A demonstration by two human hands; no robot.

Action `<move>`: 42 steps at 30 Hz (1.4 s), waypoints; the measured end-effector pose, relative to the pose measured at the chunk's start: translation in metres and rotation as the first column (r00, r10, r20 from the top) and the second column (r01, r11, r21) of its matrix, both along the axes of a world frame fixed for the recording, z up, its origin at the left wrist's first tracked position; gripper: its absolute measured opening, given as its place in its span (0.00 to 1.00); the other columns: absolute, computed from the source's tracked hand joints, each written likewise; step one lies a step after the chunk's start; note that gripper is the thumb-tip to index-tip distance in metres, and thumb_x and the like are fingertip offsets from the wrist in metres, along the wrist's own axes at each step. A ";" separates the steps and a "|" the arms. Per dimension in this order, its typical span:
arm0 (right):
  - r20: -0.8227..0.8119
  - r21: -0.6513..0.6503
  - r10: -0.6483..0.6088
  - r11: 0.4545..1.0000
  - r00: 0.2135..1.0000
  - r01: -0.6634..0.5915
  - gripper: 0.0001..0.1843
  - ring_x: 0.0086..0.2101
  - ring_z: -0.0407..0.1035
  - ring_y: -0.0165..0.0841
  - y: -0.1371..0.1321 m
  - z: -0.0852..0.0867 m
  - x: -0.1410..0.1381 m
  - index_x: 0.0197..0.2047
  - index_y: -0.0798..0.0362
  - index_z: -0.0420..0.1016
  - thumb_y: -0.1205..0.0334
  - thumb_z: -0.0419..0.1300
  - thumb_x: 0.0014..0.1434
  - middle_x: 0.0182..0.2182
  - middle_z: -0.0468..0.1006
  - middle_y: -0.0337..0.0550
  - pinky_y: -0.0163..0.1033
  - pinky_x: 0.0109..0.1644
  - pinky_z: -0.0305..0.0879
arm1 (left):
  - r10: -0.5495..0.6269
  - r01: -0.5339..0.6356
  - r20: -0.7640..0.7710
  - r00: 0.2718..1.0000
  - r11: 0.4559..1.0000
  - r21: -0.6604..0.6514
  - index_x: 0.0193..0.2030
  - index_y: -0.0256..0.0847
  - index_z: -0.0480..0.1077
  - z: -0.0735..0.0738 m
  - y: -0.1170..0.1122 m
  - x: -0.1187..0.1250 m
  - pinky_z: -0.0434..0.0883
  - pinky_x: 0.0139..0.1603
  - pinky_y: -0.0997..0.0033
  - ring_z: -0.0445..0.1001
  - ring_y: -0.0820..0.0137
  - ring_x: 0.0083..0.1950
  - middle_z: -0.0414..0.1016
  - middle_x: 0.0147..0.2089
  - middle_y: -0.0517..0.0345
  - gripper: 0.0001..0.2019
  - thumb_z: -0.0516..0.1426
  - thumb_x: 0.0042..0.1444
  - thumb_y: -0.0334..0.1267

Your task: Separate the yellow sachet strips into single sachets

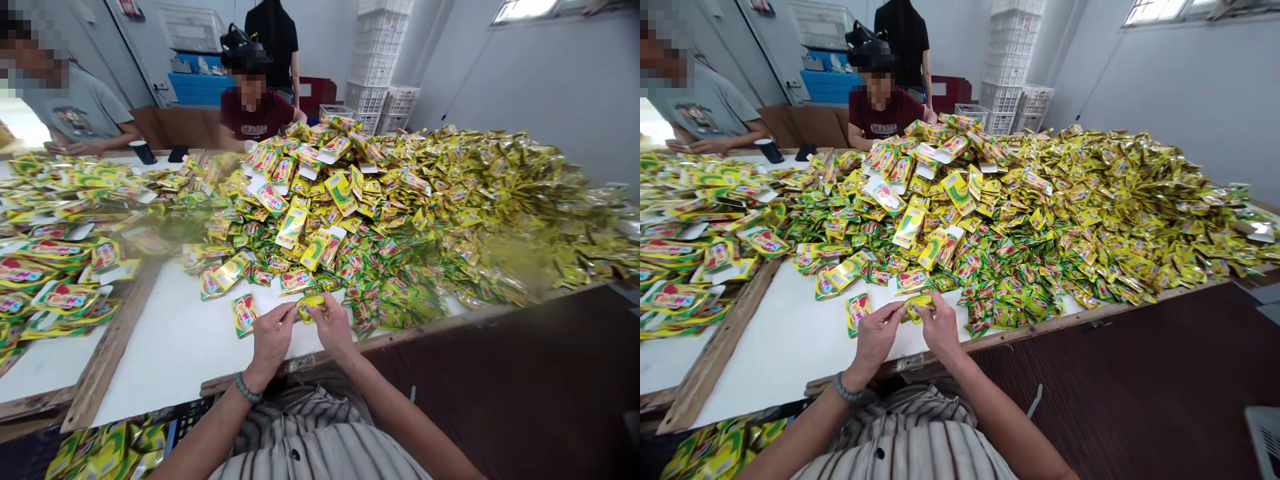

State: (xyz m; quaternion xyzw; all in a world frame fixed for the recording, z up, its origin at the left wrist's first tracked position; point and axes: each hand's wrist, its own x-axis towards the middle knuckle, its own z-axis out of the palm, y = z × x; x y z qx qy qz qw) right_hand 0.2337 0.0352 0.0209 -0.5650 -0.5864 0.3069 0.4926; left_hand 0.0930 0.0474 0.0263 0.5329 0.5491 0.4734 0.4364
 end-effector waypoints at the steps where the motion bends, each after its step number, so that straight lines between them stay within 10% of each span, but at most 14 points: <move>1: 0.024 0.048 -0.022 0.999 0.999 0.021 0.08 0.32 0.68 0.33 -0.002 0.000 -0.003 0.35 0.51 0.69 0.57 0.54 0.59 0.30 0.74 0.42 0.36 0.38 0.65 | 0.011 -0.010 -0.023 1.000 0.999 0.039 0.36 0.43 0.78 0.002 -0.002 -0.001 0.70 0.43 0.67 0.74 0.65 0.38 0.80 0.36 0.57 0.10 0.60 0.52 0.45; 5: -0.048 0.034 -0.021 0.999 0.999 0.022 0.10 0.35 0.69 0.36 -0.004 -0.001 -0.009 0.36 0.51 0.71 0.54 0.55 0.58 0.32 0.76 0.45 0.40 0.41 0.66 | -0.124 0.148 0.232 0.965 0.985 -0.089 0.37 0.40 0.75 0.005 -0.003 -0.005 0.70 0.37 0.69 0.74 0.67 0.34 0.79 0.33 0.57 0.14 0.64 0.46 0.46; 10: -0.443 -0.241 0.254 0.890 0.860 -0.387 0.19 0.30 0.70 0.33 0.003 0.000 -0.003 0.43 0.52 0.70 0.47 0.60 0.55 0.31 0.76 0.40 0.36 0.34 0.68 | -0.053 0.212 0.511 0.858 0.942 -0.259 0.35 0.38 0.73 -0.004 0.001 -0.013 0.70 0.36 0.70 0.73 0.70 0.31 0.77 0.29 0.59 0.18 0.68 0.36 0.42; 17: 0.217 0.122 0.061 0.988 0.974 -0.089 0.08 0.36 0.68 0.37 -0.013 -0.005 -0.012 0.34 0.52 0.70 0.56 0.56 0.59 0.31 0.75 0.45 0.41 0.42 0.65 | -0.002 0.118 0.427 0.904 0.962 -0.245 0.31 0.36 0.74 -0.006 -0.004 -0.015 0.65 0.29 0.75 0.69 0.74 0.26 0.74 0.24 0.62 0.17 0.69 0.33 0.38; 21: 0.073 0.063 0.156 0.985 0.985 -0.161 0.07 0.34 0.68 0.35 -0.012 -0.009 -0.017 0.36 0.51 0.69 0.56 0.58 0.58 0.32 0.75 0.43 0.39 0.40 0.66 | 0.006 0.185 0.496 0.868 0.924 -0.335 0.30 0.36 0.73 -0.003 -0.009 -0.026 0.64 0.27 0.76 0.69 0.75 0.25 0.75 0.25 0.60 0.18 0.70 0.31 0.41; 26: -0.187 -0.167 0.136 0.972 0.973 -0.168 0.17 0.31 0.70 0.33 0.002 -0.016 -0.013 0.40 0.51 0.65 0.58 0.64 0.49 0.33 0.75 0.39 0.37 0.34 0.67 | -0.074 0.060 -0.031 0.997 0.942 -0.331 0.36 0.38 0.74 0.006 0.004 -0.063 0.68 0.32 0.69 0.75 0.65 0.30 0.77 0.27 0.54 0.19 0.63 0.44 0.51; 31: 0.316 -0.104 0.150 0.987 0.937 -0.123 0.10 0.39 0.70 0.38 0.013 -0.025 -0.007 0.40 0.53 0.71 0.68 0.56 0.51 0.37 0.75 0.46 0.41 0.44 0.65 | 0.077 -0.325 -0.828 0.556 0.937 -0.131 0.44 0.31 0.68 0.008 0.030 -0.084 0.68 0.41 0.56 0.74 0.46 0.47 0.75 0.43 0.34 0.30 0.52 0.52 0.62; 37: 0.346 -0.139 0.171 0.982 0.923 -0.129 0.11 0.36 0.71 0.38 0.015 -0.025 -0.001 0.42 0.53 0.73 0.63 0.56 0.55 0.35 0.77 0.46 0.39 0.40 0.65 | 0.038 -0.364 -0.866 0.498 0.916 -0.169 0.57 0.28 0.57 -0.007 0.033 -0.077 0.68 0.41 0.59 0.73 0.49 0.49 0.73 0.47 0.34 0.40 0.59 0.47 0.59; 42: 0.101 -0.198 0.116 0.976 0.988 -0.094 0.14 0.30 0.70 0.35 0.017 -0.008 0.006 0.41 0.53 0.73 0.55 0.60 0.53 0.29 0.77 0.41 0.37 0.35 0.64 | -0.073 -0.204 -0.863 0.501 0.958 -0.200 0.43 0.36 0.65 -0.008 0.022 -0.075 0.67 0.40 0.63 0.73 0.52 0.47 0.73 0.45 0.40 0.26 0.61 0.45 0.54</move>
